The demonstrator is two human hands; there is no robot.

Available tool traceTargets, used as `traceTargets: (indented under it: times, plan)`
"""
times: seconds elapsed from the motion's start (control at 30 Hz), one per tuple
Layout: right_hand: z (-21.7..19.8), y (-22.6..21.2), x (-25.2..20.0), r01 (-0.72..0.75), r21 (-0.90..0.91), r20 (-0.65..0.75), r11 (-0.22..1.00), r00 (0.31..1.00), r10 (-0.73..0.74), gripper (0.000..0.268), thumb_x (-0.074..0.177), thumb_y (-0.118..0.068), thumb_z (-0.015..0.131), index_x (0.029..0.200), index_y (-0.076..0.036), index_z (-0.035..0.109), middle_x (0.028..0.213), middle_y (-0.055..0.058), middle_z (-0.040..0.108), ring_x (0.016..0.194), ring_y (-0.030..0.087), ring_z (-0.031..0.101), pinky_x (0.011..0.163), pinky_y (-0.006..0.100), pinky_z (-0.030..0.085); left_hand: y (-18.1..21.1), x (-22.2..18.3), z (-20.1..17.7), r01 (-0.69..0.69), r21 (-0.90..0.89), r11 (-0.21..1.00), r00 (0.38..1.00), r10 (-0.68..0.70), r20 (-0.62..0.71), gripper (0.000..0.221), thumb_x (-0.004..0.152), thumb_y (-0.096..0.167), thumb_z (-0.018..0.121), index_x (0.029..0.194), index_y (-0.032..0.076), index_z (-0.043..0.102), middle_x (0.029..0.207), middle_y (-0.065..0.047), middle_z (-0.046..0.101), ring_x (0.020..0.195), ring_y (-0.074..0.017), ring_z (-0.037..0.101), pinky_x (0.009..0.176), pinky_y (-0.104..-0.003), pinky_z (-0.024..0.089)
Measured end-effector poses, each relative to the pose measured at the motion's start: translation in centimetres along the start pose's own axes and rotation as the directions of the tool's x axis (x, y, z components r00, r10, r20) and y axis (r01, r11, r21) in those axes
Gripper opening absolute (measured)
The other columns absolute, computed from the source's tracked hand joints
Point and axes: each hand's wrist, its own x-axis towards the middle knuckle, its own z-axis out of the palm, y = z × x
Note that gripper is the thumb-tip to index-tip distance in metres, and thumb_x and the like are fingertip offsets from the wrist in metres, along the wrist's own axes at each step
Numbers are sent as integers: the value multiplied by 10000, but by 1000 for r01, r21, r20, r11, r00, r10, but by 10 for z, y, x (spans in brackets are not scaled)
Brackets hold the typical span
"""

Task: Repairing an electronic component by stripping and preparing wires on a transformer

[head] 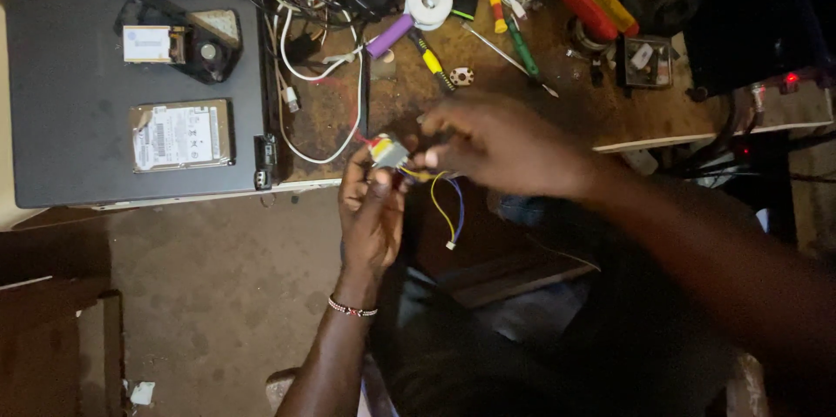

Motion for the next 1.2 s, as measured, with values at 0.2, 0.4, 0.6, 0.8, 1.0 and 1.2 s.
traceTargets:
  times: [0.2,0.4,0.6,0.8,1.0,1.2]
  plan:
    - [32,15,0,75,-191,-37,979,996,-83,201,770,-216,631,861,-61,541,865,149,516,813,398,562,680,433,460,-8,-5,14,-52,-28,998,998,52,-21,417,798,173,597,1148,105,380,1124,-107,523,991,-214,540,814,-307,442]
    - [31,18,5,102,-19,34,995,994,-101,29,759,-124,581,750,-97,586,664,121,542,698,359,579,626,411,452,0,-2,10,-84,78,993,996,86,-18,440,760,196,630,1105,84,380,1018,-69,526,896,-168,547,749,-260,460]
    - [20,-16,4,-29,91,185,995,983,12,95,772,-142,548,760,-52,577,689,181,587,738,380,597,642,427,457,8,-7,12,-5,-13,1000,1000,4,-28,410,763,224,611,1060,9,428,726,-82,529,577,-139,586,479,-190,498]
    - [29,-1,5,-267,451,268,851,951,156,210,839,-77,414,702,-62,573,646,4,530,680,129,510,674,313,470,14,-3,20,-63,149,987,996,72,-56,433,776,257,597,1079,-33,488,653,-41,521,549,-93,588,472,-162,498]
    - [30,0,9,-329,384,317,863,924,211,138,784,-89,516,727,-25,624,613,68,614,636,145,618,615,289,506,24,-4,18,-143,352,925,981,181,-76,365,778,233,591,1004,-52,558,547,-59,481,443,-99,522,407,-185,472]
    - [37,10,5,-292,291,298,911,932,204,68,734,-109,579,770,-56,600,639,80,575,670,152,591,607,316,493,26,-1,17,-156,433,888,983,183,-22,346,804,233,568,1015,-40,562,548,-52,467,451,-90,498,418,-188,443]
